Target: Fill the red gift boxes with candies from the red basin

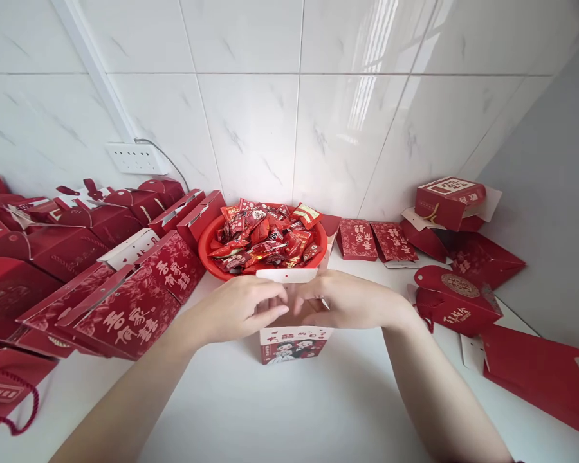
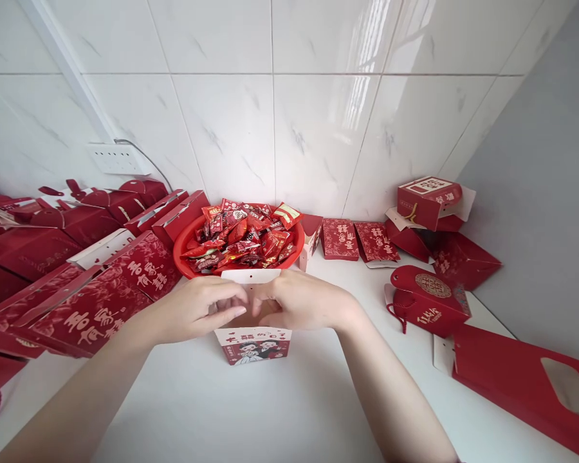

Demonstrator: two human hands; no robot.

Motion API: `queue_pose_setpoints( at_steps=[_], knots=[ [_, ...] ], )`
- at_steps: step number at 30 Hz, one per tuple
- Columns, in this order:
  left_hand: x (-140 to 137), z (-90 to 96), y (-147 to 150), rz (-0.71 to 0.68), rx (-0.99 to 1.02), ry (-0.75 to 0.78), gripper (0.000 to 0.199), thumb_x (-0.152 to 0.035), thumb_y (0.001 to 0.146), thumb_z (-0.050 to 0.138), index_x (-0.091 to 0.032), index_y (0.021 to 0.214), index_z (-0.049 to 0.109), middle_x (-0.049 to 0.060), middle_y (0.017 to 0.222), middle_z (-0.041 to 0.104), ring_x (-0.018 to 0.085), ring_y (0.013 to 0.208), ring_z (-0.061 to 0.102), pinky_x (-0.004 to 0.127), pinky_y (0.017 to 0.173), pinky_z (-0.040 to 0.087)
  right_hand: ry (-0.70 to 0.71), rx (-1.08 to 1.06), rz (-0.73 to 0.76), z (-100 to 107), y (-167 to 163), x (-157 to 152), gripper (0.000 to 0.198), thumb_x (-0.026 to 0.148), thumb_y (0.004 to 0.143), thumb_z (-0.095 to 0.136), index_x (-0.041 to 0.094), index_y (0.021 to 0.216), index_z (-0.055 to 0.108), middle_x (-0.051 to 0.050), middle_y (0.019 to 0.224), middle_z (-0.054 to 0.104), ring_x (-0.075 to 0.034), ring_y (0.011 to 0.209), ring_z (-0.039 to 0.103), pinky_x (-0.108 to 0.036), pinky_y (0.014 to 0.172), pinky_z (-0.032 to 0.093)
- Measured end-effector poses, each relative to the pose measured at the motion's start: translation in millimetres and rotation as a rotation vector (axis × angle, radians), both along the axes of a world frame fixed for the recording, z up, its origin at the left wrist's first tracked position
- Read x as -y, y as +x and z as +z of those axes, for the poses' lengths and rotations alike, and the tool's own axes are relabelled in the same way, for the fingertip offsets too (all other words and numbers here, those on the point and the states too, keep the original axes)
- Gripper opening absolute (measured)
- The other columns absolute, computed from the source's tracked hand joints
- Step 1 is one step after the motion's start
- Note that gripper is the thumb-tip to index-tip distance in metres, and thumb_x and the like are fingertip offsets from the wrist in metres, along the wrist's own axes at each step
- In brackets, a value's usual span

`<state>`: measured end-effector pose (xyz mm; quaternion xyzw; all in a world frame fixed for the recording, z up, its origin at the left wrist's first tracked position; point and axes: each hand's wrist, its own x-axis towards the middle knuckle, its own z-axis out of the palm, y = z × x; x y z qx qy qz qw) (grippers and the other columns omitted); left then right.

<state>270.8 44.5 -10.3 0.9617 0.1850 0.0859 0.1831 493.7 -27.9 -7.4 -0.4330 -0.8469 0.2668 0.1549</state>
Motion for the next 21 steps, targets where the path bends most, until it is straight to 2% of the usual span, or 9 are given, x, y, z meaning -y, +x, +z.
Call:
queue_pose_setpoints(
  at_steps=[3, 6, 9, 12, 15, 18, 21],
  knots=[
    [-2, -1.7, 1, 0.055, 0.037, -0.022, 0.017, -0.026, 0.097, 0.048, -0.023, 0.103, 0.064, -0.002, 0.096, 0.067, 0.014, 0.08, 0.061, 0.024, 0.07, 0.042, -0.008, 0.012, 0.017, -4, 0, -3, 0.018, 0.016, 0.085, 0.06, 0.02, 0.099, 0.071, 0.002, 0.075, 0.069, -0.011, 0.061, 0.058, -0.023, 0.059, 0.039],
    [1, -3.0, 2, 0.125, 0.054, 0.033, 0.021, -0.03, 0.097, 0.046, -0.024, 0.112, 0.059, 0.001, 0.114, 0.061, 0.013, 0.081, 0.061, 0.025, 0.071, 0.043, -0.005, -0.017, 0.05, -8, 1, -7, 0.017, 0.017, 0.085, 0.061, 0.02, 0.099, 0.071, 0.001, 0.075, 0.069, -0.01, 0.06, 0.057, -0.023, 0.058, 0.039],
    [3, -3.0, 2, 0.124, 0.023, 0.111, 0.021, -0.028, 0.098, 0.043, -0.022, 0.107, 0.061, 0.003, 0.124, 0.055, 0.013, 0.081, 0.061, 0.026, 0.068, 0.042, -0.01, -0.054, 0.062, -11, -1, -9, 0.018, 0.016, 0.085, 0.062, 0.019, 0.1, 0.07, 0.001, 0.076, 0.069, -0.01, 0.061, 0.058, -0.022, 0.058, 0.04],
    [5, -2.4, 2, 0.092, -0.025, 0.135, 0.023, -0.024, 0.098, 0.042, -0.02, 0.093, 0.064, 0.002, 0.108, 0.062, 0.014, 0.082, 0.062, 0.026, 0.067, 0.041, -0.003, -0.07, 0.055, -9, -4, -7, 0.018, 0.014, 0.083, 0.064, 0.018, 0.099, 0.07, 0.001, 0.077, 0.069, -0.011, 0.064, 0.059, -0.022, 0.059, 0.042],
    [9, -2.7, 2, 0.107, -0.055, 0.144, 0.023, -0.02, 0.096, 0.043, -0.019, 0.09, 0.065, 0.002, 0.09, 0.065, 0.016, 0.081, 0.062, 0.027, 0.067, 0.041, 0.007, -0.125, 0.071, -5, -6, -4, 0.016, 0.016, 0.086, 0.063, 0.018, 0.1, 0.07, -0.001, 0.084, 0.071, -0.012, 0.07, 0.062, -0.023, 0.064, 0.046],
    [15, -4.7, 4, 0.098, -0.052, 0.175, 0.025, -0.02, 0.097, 0.042, -0.017, 0.093, 0.066, 0.003, 0.092, 0.068, 0.017, 0.083, 0.064, 0.028, 0.069, 0.043, 0.048, -0.262, 0.044, -1, -3, -6, 0.014, 0.023, 0.09, 0.061, 0.017, 0.099, 0.07, -0.004, 0.092, 0.073, -0.014, 0.079, 0.065, -0.025, 0.072, 0.049],
    [20, -7.8, 6, 0.106, -0.075, 0.238, 0.029, -0.022, 0.099, 0.038, -0.016, 0.089, 0.065, 0.004, 0.091, 0.068, 0.017, 0.079, 0.063, 0.03, 0.069, 0.043, 0.129, -0.338, -0.087, -1, 3, -17, 0.018, 0.031, 0.093, 0.058, 0.017, 0.093, 0.069, -0.004, 0.089, 0.072, -0.015, 0.082, 0.064, -0.026, 0.075, 0.049]
  ],
)
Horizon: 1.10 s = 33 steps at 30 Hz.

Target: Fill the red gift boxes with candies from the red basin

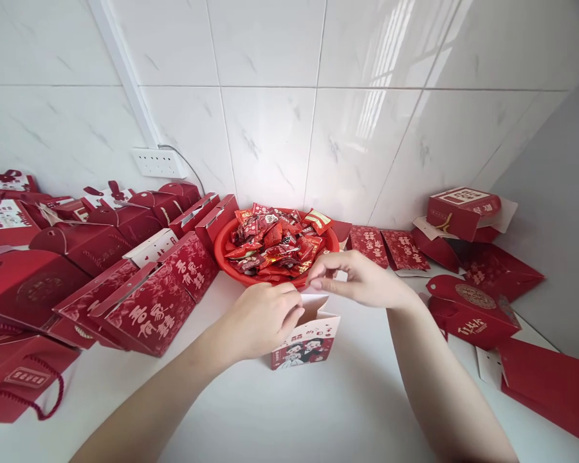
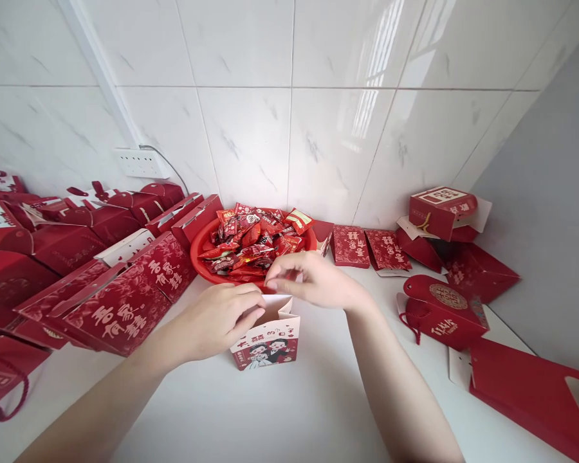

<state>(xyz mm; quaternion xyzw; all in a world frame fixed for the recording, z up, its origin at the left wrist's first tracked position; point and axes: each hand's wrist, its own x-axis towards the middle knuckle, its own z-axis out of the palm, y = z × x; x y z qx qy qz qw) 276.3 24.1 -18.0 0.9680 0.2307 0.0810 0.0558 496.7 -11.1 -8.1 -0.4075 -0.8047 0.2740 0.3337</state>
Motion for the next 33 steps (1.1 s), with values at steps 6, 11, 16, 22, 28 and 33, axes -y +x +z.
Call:
queue_pose_setpoints(
  at_steps=[6, 11, 16, 22, 28, 33],
  knots=[
    [3, -6.6, 0, -0.003, -0.029, 0.052, 0.032, -0.021, 0.1, 0.035, -0.016, 0.09, 0.065, 0.004, 0.09, 0.067, 0.017, 0.074, 0.061, 0.032, 0.067, 0.042, -0.029, 0.243, -0.235, -17, -7, -51, 0.022, 0.028, 0.095, 0.052, 0.018, 0.09, 0.072, -0.002, 0.09, 0.074, -0.016, 0.083, 0.066, -0.026, 0.076, 0.049],
    [3, -6.0, -1, -0.014, -0.049, 0.057, 0.029, -0.019, 0.098, 0.038, -0.016, 0.088, 0.065, 0.004, 0.088, 0.066, 0.018, 0.076, 0.062, 0.033, 0.069, 0.043, -0.067, 0.386, -0.252, -45, -24, -98, 0.041, 0.005, 0.088, 0.044, 0.02, 0.115, 0.071, -0.004, 0.12, 0.071, -0.019, 0.108, 0.066, -0.026, 0.092, 0.046],
    [2, -4.9, -1, -0.027, -0.078, 0.096, 0.027, -0.018, 0.096, 0.04, -0.017, 0.083, 0.064, 0.002, 0.086, 0.065, 0.018, 0.069, 0.057, 0.033, 0.063, 0.039, -0.034, 0.422, -0.368, -67, -27, -125, 0.056, -0.003, 0.085, 0.038, 0.015, 0.136, 0.055, -0.012, 0.13, 0.065, -0.024, 0.111, 0.065, -0.029, 0.09, 0.046],
    [-1, -5.3, 0, -0.034, -0.061, 0.058, 0.025, -0.019, 0.096, 0.041, -0.017, 0.083, 0.064, 0.002, 0.085, 0.064, 0.017, 0.069, 0.055, 0.033, 0.062, 0.038, 0.001, 0.494, -0.318, -76, -28, -132, 0.036, 0.006, 0.082, 0.057, 0.015, 0.116, 0.067, -0.013, 0.118, 0.07, -0.025, 0.107, 0.065, -0.028, 0.09, 0.046],
    [-1, -4.8, 2, -0.05, -0.069, 0.072, 0.024, -0.016, 0.094, 0.043, -0.016, 0.078, 0.061, 0.002, 0.085, 0.063, 0.016, 0.068, 0.053, 0.032, 0.059, 0.035, 0.101, 0.505, -0.313, -77, -28, -134, 0.025, 0.021, 0.085, 0.065, 0.015, 0.109, 0.07, -0.012, 0.113, 0.067, -0.023, 0.105, 0.062, -0.028, 0.092, 0.045],
    [-1, -2.5, 2, -0.034, -0.116, 0.048, 0.024, -0.017, 0.095, 0.042, -0.017, 0.08, 0.061, 0.003, 0.085, 0.063, 0.017, 0.068, 0.055, 0.032, 0.061, 0.037, 0.209, 0.47, -0.319, -70, -28, -129, 0.02, 0.024, 0.095, 0.055, 0.019, 0.103, 0.073, -0.009, 0.103, 0.068, -0.019, 0.096, 0.062, -0.027, 0.083, 0.045]
  ],
)
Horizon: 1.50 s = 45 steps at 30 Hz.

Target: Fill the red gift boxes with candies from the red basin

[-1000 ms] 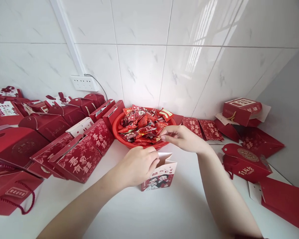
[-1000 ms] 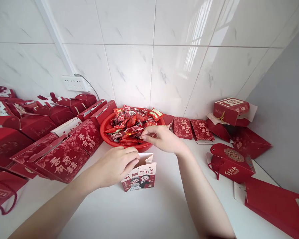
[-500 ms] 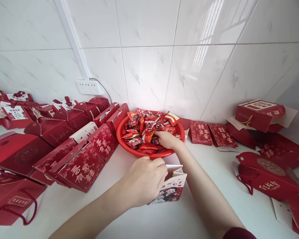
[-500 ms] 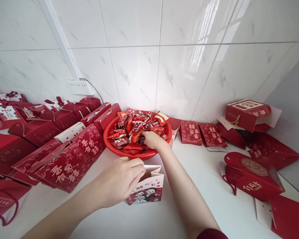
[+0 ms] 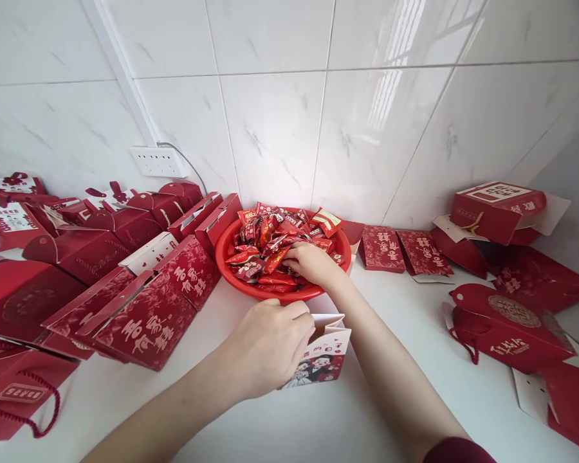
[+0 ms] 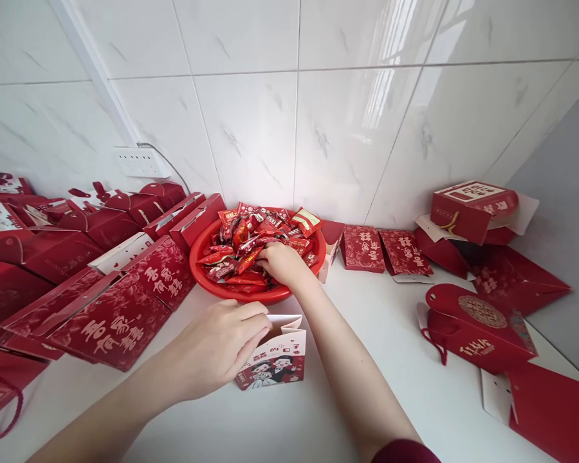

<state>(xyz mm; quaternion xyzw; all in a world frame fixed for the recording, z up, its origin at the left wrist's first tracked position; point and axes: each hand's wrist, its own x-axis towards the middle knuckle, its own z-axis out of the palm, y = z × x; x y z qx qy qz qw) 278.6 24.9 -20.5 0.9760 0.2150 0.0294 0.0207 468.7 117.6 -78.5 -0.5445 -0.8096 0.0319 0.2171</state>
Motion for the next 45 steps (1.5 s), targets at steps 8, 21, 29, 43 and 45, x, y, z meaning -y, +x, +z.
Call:
queue_pose_setpoints(
  at_steps=[8, 21, 29, 43, 45],
  knots=[
    [0, 3.0, 2, 0.03, 0.123, -0.125, 0.027, -0.023, 0.1, 0.039, -0.018, 0.097, 0.065, 0.005, 0.103, 0.067, 0.02, 0.093, 0.063, 0.033, 0.081, 0.047, 0.093, 0.014, 0.034, 4, -4, 4, 0.018, 0.012, 0.09, 0.057, 0.017, 0.09, 0.074, -0.008, 0.091, 0.07, -0.021, 0.093, 0.059, -0.031, 0.086, 0.04],
    [-3, 19.8, -11, -0.13, 0.173, -0.19, 0.021, -0.04, 0.088, 0.066, -0.028, 0.105, 0.07, -0.002, 0.125, 0.066, 0.022, 0.115, 0.055, 0.038, 0.101, 0.039, -0.159, 0.015, 0.215, 5, 1, 7, 0.039, 0.013, 0.094, 0.046, 0.028, 0.121, 0.068, 0.0, 0.132, 0.063, -0.017, 0.112, 0.062, -0.025, 0.091, 0.046],
    [12, 19.0, -19, -0.245, 0.053, -0.352, 0.064, -0.032, 0.087, 0.066, -0.035, 0.146, 0.042, -0.001, 0.15, 0.046, 0.024, 0.133, 0.049, 0.036, 0.11, 0.041, -0.256, 0.076, 0.15, -1, -1, -4, 0.058, 0.003, 0.085, 0.049, 0.026, 0.138, 0.057, -0.01, 0.149, 0.045, -0.025, 0.117, 0.06, -0.032, 0.097, 0.046],
    [-19, 21.0, -20, -0.045, 0.094, -0.301, 0.06, -0.028, 0.086, 0.065, -0.037, 0.143, 0.047, -0.002, 0.146, 0.051, 0.023, 0.133, 0.05, 0.036, 0.111, 0.04, -0.109, -0.062, 0.061, 31, 27, 25, 0.022, 0.009, 0.085, 0.053, 0.02, 0.097, 0.067, -0.001, 0.089, 0.071, -0.015, 0.077, 0.063, -0.024, 0.07, 0.044],
    [-26, 19.3, -17, -0.009, 0.099, -0.38, 0.056, -0.027, 0.085, 0.062, -0.035, 0.139, 0.051, -0.001, 0.141, 0.056, 0.022, 0.125, 0.056, 0.031, 0.101, 0.048, -0.115, -0.102, 0.039, 41, 38, 35, 0.02, 0.016, 0.089, 0.049, 0.02, 0.1, 0.065, -0.001, 0.084, 0.069, -0.014, 0.068, 0.062, -0.024, 0.064, 0.044]
  ],
)
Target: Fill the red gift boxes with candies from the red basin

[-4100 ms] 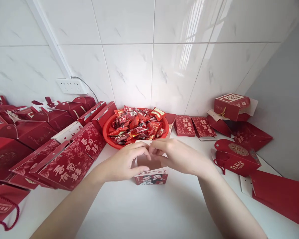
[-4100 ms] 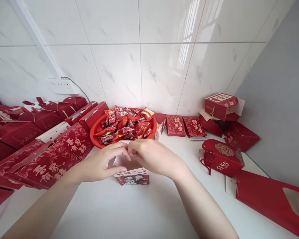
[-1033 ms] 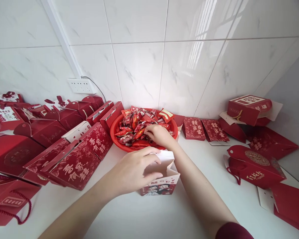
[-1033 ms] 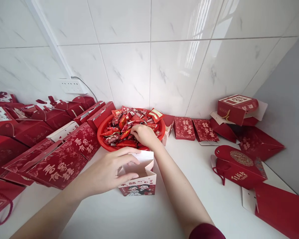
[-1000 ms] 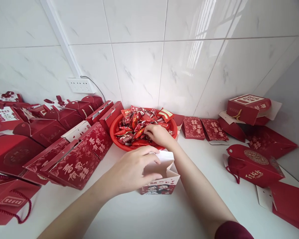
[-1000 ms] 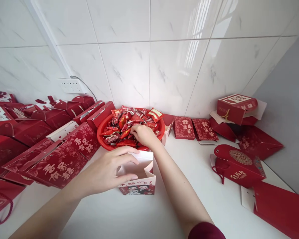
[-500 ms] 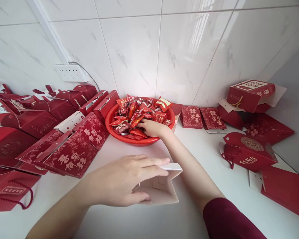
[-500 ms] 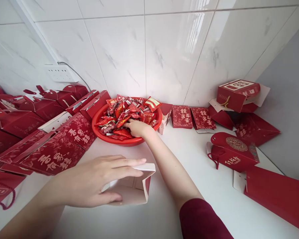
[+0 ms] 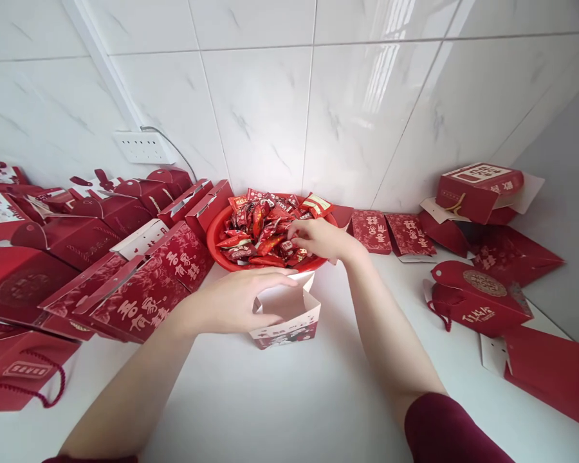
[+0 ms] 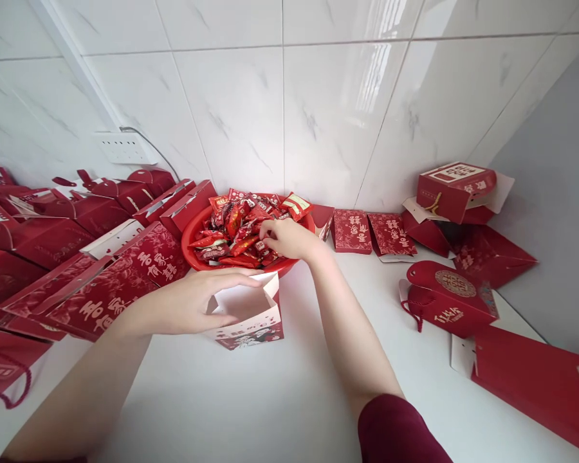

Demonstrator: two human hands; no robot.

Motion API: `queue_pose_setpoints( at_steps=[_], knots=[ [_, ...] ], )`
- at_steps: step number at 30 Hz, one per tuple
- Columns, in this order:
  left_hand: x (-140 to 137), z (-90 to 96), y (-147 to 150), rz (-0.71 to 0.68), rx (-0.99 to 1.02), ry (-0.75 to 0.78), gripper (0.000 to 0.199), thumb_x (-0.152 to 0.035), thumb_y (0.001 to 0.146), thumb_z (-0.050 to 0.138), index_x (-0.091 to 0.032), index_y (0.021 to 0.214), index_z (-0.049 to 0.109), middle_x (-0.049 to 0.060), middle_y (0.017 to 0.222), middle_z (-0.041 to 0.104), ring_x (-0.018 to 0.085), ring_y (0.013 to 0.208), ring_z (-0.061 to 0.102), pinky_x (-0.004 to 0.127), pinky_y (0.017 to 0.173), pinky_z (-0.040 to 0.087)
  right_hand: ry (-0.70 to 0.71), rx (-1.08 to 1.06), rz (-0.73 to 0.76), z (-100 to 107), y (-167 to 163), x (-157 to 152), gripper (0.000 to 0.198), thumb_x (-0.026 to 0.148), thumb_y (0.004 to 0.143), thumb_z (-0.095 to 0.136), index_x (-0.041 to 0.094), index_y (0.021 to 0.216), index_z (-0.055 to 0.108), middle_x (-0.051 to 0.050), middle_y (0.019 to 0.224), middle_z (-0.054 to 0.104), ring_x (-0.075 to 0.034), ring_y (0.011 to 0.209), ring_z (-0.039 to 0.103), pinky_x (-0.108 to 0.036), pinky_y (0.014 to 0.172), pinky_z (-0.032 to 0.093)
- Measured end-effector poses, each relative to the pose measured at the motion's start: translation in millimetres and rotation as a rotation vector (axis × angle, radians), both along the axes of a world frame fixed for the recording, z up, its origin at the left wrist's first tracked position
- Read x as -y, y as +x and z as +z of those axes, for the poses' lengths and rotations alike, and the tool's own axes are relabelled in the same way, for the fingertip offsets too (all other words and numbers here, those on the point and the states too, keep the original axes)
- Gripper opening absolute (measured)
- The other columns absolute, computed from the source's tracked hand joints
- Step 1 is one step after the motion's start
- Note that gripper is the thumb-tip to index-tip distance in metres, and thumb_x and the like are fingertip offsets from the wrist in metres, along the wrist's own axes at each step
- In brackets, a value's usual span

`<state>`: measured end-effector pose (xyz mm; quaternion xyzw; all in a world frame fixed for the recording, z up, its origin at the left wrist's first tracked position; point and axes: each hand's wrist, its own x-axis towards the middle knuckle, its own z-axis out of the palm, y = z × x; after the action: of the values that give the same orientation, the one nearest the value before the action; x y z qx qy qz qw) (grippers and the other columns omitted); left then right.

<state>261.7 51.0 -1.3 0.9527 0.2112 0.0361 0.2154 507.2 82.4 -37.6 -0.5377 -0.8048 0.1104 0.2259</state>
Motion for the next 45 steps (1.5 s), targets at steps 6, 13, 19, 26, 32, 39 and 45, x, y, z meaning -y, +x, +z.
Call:
queue_pose_setpoints(
  at_steps=[6, 13, 19, 26, 32, 39, 45],
  knots=[
    [-6, -6.4, 5, 0.025, 0.025, -0.121, 0.054, -0.03, 0.082, 0.065, -0.031, 0.135, 0.054, 0.001, 0.14, 0.056, 0.019, 0.109, 0.063, 0.021, 0.07, 0.053, -0.072, -0.255, -0.015, 19, 24, 24, 0.013, 0.022, 0.086, 0.053, 0.022, 0.096, 0.062, 0.002, 0.074, 0.064, -0.014, 0.062, 0.06, -0.026, 0.06, 0.047],
    [-8, -8.7, 4, 0.012, 0.041, -0.161, 0.054, -0.029, 0.08, 0.066, -0.031, 0.134, 0.055, 0.002, 0.139, 0.056, 0.019, 0.104, 0.064, 0.02, 0.066, 0.051, -0.147, -0.498, 0.139, 39, 29, 55, 0.011, 0.024, 0.088, 0.058, 0.022, 0.098, 0.059, 0.001, 0.08, 0.065, -0.012, 0.062, 0.058, -0.025, 0.058, 0.05],
    [-8, -8.8, 4, 0.014, 0.028, -0.152, 0.058, -0.031, 0.081, 0.066, -0.031, 0.137, 0.053, 0.001, 0.132, 0.062, 0.02, 0.098, 0.066, 0.023, 0.071, 0.051, -0.065, -0.454, 0.259, 54, 15, 77, 0.008, 0.019, 0.089, 0.056, 0.02, 0.095, 0.061, 0.002, 0.072, 0.062, -0.012, 0.063, 0.058, -0.024, 0.061, 0.047],
    [-9, -9.4, 3, 0.032, 0.006, -0.126, 0.052, -0.04, 0.08, 0.069, -0.03, 0.13, 0.058, 0.0, 0.127, 0.064, 0.022, 0.102, 0.066, 0.027, 0.082, 0.052, -0.128, -0.182, 0.366, 60, -17, 81, 0.016, 0.019, 0.089, 0.057, 0.02, 0.1, 0.069, -0.001, 0.094, 0.074, -0.014, 0.079, 0.068, -0.024, 0.069, 0.051],
    [-11, -15.1, 3, -0.069, 0.032, -0.137, 0.055, -0.043, 0.08, 0.071, -0.034, 0.132, 0.057, 0.0, 0.143, 0.053, 0.025, 0.125, 0.055, 0.03, 0.099, 0.048, -0.08, -0.127, 0.12, 41, -11, 55, 0.022, 0.017, 0.092, 0.048, 0.019, 0.1, 0.069, -0.002, 0.097, 0.074, -0.015, 0.087, 0.066, -0.025, 0.077, 0.048],
    [-9, -15.8, 7, -0.233, 0.073, -0.145, 0.047, -0.035, 0.084, 0.069, -0.034, 0.13, 0.06, -0.002, 0.142, 0.056, 0.026, 0.137, 0.045, 0.035, 0.109, 0.041, -0.264, 0.108, 0.067, 12, -8, 19, 0.023, 0.023, 0.088, 0.05, 0.017, 0.076, 0.068, -0.005, 0.079, 0.071, -0.016, 0.07, 0.059, -0.025, 0.061, 0.038],
    [-19, -8.7, 0, -0.01, 0.257, 0.097, 0.02, -0.036, 0.092, 0.059, -0.026, 0.105, 0.069, 0.001, 0.138, 0.057, 0.022, 0.127, 0.052, 0.036, 0.109, 0.04, -0.372, 0.132, 0.151, 12, -15, 14, 0.031, 0.032, 0.092, 0.045, 0.018, 0.078, 0.069, -0.004, 0.081, 0.07, -0.015, 0.068, 0.056, -0.025, 0.058, 0.035]
  ],
)
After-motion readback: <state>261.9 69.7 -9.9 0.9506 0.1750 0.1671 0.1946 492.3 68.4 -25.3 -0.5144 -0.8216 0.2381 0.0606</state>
